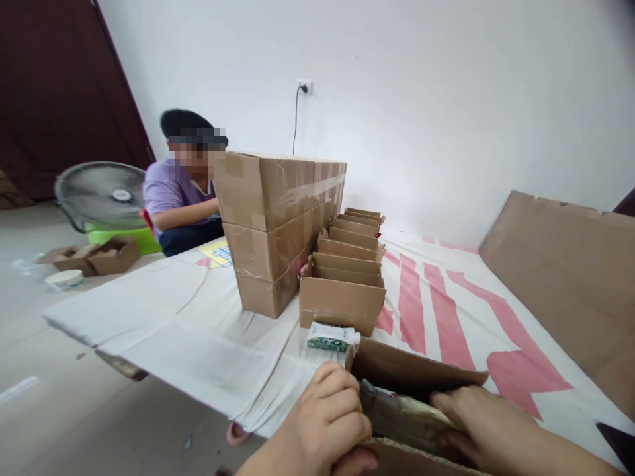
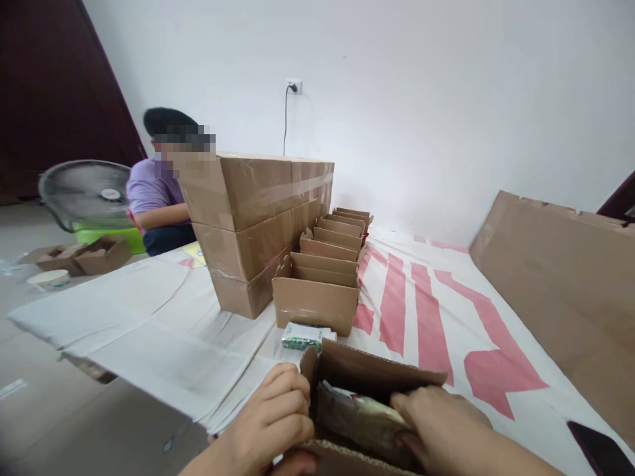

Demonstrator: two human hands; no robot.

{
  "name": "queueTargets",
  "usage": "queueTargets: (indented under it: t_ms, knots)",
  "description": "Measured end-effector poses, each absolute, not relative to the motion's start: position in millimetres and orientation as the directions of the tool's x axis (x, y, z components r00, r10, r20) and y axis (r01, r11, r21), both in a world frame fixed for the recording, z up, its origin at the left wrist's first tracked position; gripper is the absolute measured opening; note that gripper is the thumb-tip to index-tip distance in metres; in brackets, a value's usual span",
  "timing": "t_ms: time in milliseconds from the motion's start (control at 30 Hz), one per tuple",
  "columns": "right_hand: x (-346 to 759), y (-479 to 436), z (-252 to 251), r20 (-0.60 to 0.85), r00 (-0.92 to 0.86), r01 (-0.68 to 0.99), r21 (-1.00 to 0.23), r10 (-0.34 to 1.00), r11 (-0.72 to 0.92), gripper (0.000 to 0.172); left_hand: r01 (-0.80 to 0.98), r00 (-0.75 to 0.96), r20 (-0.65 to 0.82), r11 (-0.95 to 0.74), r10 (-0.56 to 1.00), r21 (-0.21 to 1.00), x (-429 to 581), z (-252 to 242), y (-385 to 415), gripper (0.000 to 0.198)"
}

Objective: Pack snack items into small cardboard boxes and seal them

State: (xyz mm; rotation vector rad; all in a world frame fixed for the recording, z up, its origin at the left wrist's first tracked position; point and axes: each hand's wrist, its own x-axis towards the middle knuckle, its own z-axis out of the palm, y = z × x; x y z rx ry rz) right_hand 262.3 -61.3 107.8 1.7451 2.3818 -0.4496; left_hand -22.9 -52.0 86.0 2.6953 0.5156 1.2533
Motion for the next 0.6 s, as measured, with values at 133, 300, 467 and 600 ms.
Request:
queueTargets:
  t_ms: [133,300,467,600]
  knots:
    - [259,-64,133,-0.17,-0.414,0.871,-0.358,0.894,0.336,0.02,0.303,0.593,0.681,-0.902,0.43,0.307,-32,97,-52,0.007]
    - [269,-59,160,-0.004,-0.383,0.779,-0.539,0.924,0.32,0.018,0.339,0.604,0.662,-0.895,0.443,0.289,-44,102,-46,0.01]
    - [283,-36,176,0.201,-0.146,0.648,-0.72,0.969,0.247,0.033,0.358,0.509,0.695,-0.859,0.508,0.365,-43,87,-44,0.011]
    - [287,-10,191,0.293,-0.049,0.535,-0.8,0.955,0.273,0.041,0.213,0.221,0.786,-0.815,0.577,0.538,-50,70,-43,0.042]
